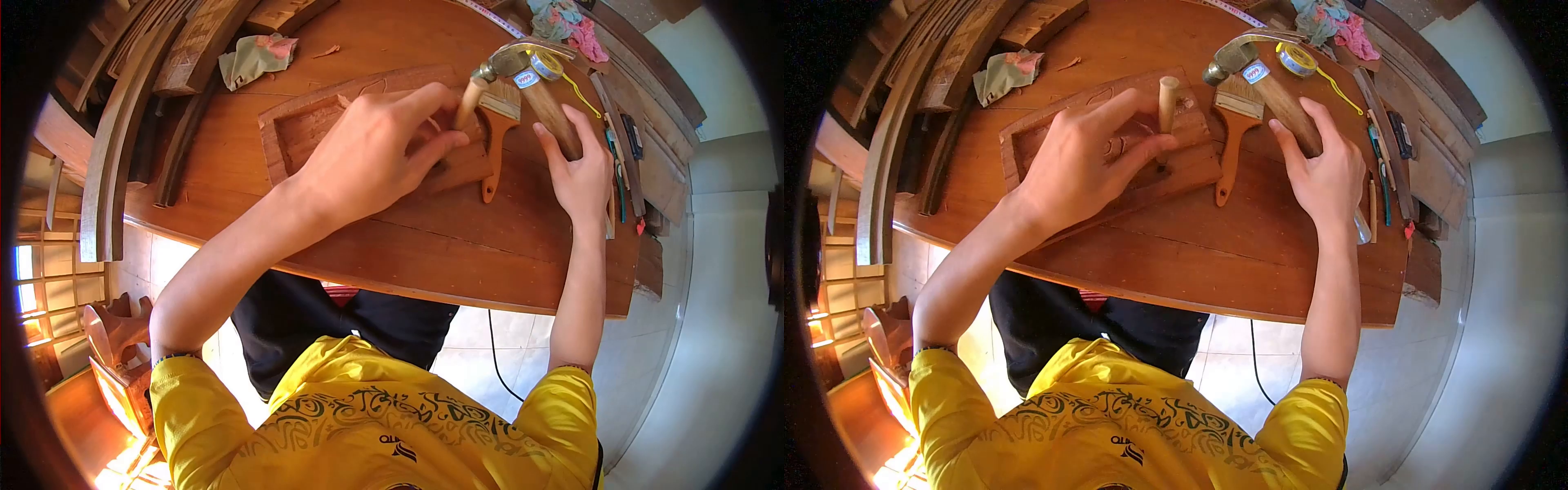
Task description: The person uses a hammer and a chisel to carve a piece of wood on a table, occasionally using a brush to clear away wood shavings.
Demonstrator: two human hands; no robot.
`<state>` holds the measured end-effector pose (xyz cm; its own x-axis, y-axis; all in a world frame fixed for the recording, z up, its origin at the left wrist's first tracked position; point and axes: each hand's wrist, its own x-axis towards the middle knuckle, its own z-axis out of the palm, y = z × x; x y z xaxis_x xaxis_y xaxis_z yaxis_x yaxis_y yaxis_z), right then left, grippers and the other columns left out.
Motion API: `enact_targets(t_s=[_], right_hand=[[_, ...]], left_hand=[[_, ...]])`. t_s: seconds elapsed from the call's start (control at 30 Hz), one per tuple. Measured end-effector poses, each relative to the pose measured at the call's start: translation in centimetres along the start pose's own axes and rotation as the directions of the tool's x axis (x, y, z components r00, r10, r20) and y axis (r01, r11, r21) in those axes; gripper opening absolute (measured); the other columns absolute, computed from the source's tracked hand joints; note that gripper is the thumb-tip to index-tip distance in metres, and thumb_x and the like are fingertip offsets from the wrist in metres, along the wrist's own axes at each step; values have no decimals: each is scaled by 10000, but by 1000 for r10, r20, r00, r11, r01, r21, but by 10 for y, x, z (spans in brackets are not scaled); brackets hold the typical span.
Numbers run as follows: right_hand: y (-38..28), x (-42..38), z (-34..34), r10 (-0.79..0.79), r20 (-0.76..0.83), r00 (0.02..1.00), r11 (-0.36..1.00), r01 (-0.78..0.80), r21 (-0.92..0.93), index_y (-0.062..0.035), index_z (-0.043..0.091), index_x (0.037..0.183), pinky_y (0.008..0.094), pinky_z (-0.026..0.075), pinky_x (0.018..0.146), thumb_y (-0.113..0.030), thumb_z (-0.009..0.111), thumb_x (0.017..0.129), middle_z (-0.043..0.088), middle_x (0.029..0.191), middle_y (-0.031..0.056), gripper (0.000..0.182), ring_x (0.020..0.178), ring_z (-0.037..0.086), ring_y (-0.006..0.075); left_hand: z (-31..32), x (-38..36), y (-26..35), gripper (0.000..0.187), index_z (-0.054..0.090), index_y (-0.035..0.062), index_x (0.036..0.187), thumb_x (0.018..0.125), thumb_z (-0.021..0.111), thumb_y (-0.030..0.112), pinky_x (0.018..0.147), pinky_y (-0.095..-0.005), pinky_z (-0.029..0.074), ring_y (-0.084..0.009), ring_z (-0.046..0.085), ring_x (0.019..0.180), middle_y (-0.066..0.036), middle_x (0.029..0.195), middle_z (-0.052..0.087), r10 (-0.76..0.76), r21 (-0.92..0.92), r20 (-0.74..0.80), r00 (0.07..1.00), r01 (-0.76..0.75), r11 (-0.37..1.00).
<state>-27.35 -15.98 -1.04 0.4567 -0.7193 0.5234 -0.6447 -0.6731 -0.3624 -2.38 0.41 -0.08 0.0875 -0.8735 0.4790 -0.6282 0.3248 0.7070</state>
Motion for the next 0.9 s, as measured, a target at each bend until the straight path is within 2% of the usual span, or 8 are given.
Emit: enact_targets(t_s=[0.13, 0.23, 0.53, 0.73, 0.83, 0.9], right_hand=[[-2, 0, -1, 13, -6, 1000, 999, -13, 36, -110, 718, 1251, 394, 559, 678, -388, 822, 915, 757, 815, 194, 448, 728, 760, 343], [-3, 0, -1, -37, -44, 998, 997, 40, 66, -105, 719, 1244, 385, 563, 686, -388, 824, 915, 763, 823, 186, 446, 738, 767, 332], [-10, 0, -4, -65, -31, 997, 998, 65, 9, -96, 723, 1221, 398, 576, 699, -366, 832, 909, 777, 866, 189, 427, 773, 773, 352], [-10, 0, -4, -93, -43, 995, 994, 95, 49, -85, 722, 1213, 391, 583, 712, -335, 840, 906, 780, 893, 193, 413, 797, 776, 357], [-13, -1, -4, -59, -30, 998, 996, 61, 73, -82, 721, 1213, 384, 584, 728, -336, 845, 903, 778, 908, 201, 419, 823, 781, 348], [-15, -1, -11, -51, -12, 999, 994, 52, 98, -68, 721, 1223, 370, 584, 746, -324, 849, 906, 785, 930, 188, 428, 832, 786, 303]], left_hand=[[-3, -1, 1, 211, 675, -4, 1068, 955, 783, 138, 781, -359, 606, -296, 781, 897, -150, 991, 779, -48, -18, -14, 999, 48, 999], [-4, -3, 3, 227, 674, -9, 1070, 953, 787, 148, 776, -357, 607, -296, 783, 908, -155, 985, 779, -120, -44, -19, 993, 119, 992], [3, -4, 4, 199, 645, -6, 1011, 960, 772, 138, 734, -380, 587, -342, 769, 906, -167, 965, 769, 22, 43, -71, 997, -19, 999], [6, -3, 4, 180, 663, 3, 1021, 947, 774, 123, 727, -397, 580, -374, 750, 868, -171, 954, 765, 25, 56, -81, 996, -21, 998], [9, -4, 2, 180, 671, 5, 1016, 940, 779, 127, 712, -409, 570, -383, 742, 850, -175, 948, 763, 47, 25, -90, 995, -45, 999], [7, -6, 3, 193, 673, -2, 1006, 937, 785, 139, 718, -409, 565, -380, 734, 845, -179, 945, 753, -33, 17, -97, 995, 35, 999]])
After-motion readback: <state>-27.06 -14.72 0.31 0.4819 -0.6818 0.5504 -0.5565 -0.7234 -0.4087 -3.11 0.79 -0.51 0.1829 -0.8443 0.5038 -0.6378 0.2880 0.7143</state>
